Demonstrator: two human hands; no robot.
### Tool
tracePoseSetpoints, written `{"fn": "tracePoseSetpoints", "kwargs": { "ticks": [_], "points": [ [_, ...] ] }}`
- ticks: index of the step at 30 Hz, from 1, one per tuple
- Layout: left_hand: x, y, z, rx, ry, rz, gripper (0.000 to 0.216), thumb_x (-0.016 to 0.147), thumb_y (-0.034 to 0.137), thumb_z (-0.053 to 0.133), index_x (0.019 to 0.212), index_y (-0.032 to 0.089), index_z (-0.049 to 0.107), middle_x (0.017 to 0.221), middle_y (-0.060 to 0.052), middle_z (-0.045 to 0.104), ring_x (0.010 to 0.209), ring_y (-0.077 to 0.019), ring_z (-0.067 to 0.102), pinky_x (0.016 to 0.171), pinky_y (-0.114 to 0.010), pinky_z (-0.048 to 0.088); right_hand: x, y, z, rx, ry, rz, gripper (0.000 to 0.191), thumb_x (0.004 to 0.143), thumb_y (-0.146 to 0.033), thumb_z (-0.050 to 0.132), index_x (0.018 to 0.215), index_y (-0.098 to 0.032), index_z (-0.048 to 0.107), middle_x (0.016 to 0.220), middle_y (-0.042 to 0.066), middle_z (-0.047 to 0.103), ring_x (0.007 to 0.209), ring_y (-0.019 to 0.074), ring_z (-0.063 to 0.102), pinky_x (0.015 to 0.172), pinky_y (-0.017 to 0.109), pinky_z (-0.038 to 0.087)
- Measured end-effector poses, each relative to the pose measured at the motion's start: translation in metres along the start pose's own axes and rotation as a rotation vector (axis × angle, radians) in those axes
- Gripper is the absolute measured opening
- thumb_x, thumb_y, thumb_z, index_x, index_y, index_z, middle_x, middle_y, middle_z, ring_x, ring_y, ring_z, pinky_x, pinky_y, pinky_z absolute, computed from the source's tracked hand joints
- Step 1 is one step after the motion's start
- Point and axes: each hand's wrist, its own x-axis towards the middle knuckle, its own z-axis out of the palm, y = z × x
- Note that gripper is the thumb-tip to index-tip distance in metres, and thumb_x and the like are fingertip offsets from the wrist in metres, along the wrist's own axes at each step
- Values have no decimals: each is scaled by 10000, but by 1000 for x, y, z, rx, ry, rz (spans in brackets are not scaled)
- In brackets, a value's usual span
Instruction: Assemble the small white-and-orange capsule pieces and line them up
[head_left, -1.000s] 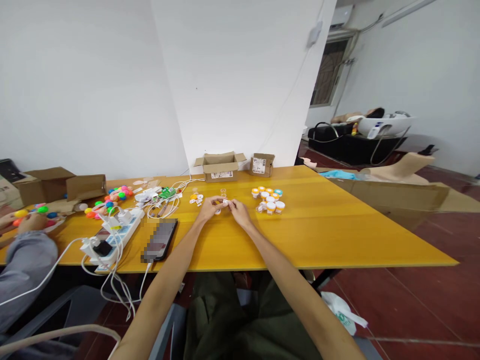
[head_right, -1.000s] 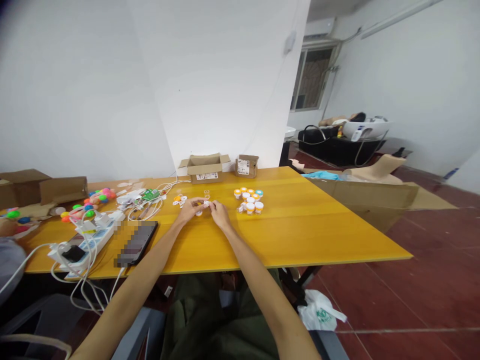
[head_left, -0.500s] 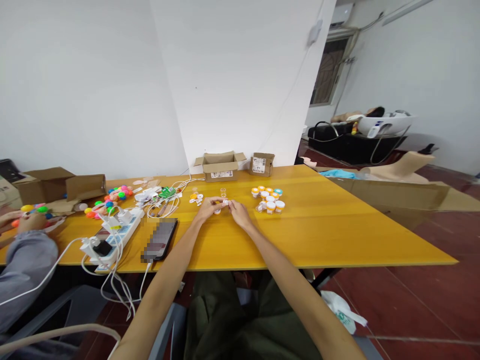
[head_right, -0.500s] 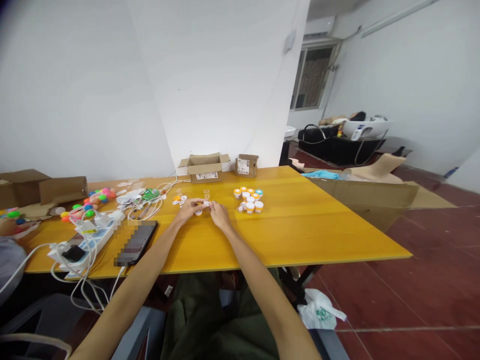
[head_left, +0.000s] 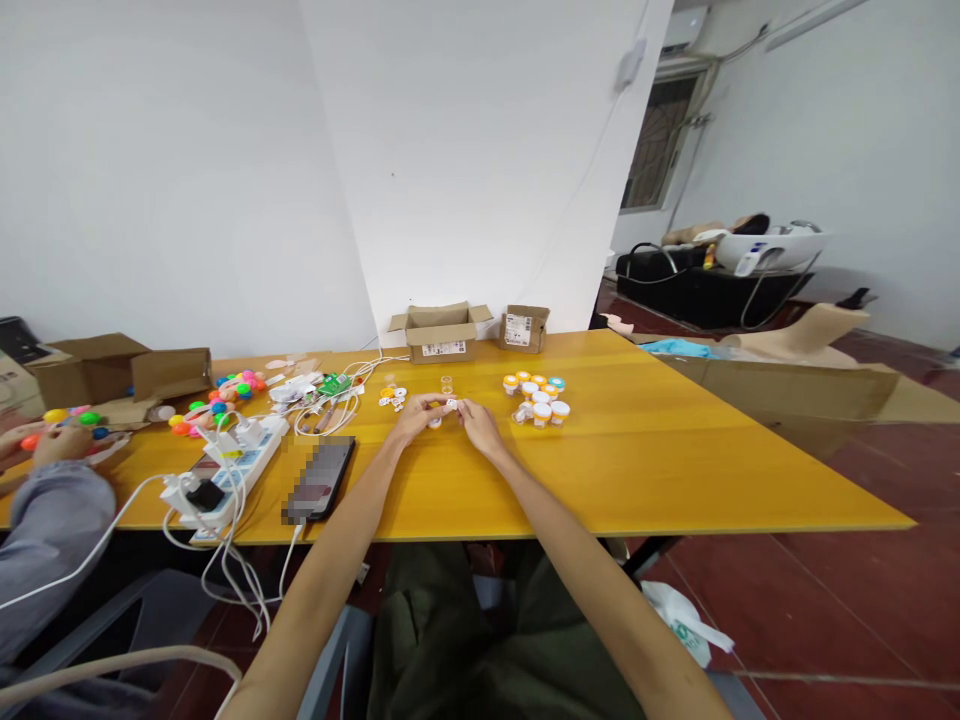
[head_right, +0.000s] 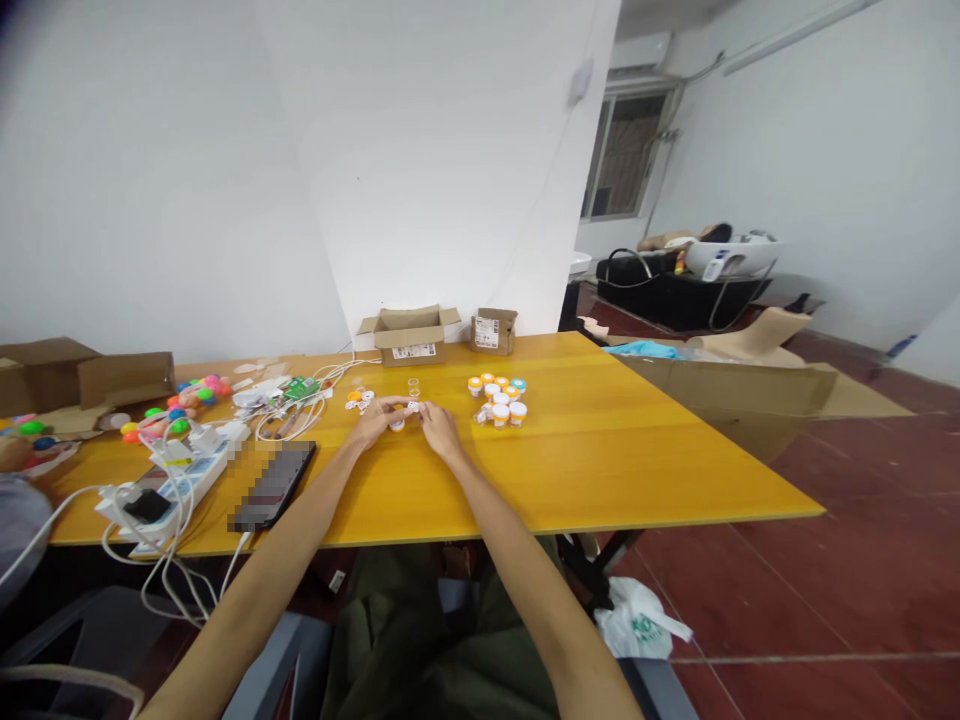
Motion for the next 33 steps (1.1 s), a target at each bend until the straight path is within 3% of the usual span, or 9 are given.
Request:
{"fn": "tracePoseSetpoints", "kwargs": {
  "ticks": [11, 26, 33],
  "points": [
    [-6, 17, 7, -30, 44, 7, 463, 596, 469, 856, 968, 203, 781, 927, -76, 772, 922, -234, 680, 745, -298, 500, 1, 1, 4, 63, 15, -12, 418, 943, -506, 387, 649, -247, 532, 584, -19, 593, 617, 178, 578, 622, 276, 417],
    [-8, 25, 10, -74, 11, -48, 471, 563, 484, 855, 922, 186, 793, 933, -71, 774, 800, -185, 641, 680, -275, 447, 0, -3, -4, 165, -79, 22, 445, 943, -474, 354, 600, -234, 504, 549, -30, 557, 574, 156, 533, 658, 270, 432],
    [-8, 24, 9, -60, 21, -14, 424, 586, 475, 852, 897, 194, 787, 911, -77, 773, 920, -225, 659, 799, -312, 474, 1, -2, -3, 242, -99, 59, 450, 933, -497, 363, 599, -233, 508, 525, -34, 537, 556, 148, 535, 629, 265, 434]
  ]
}}
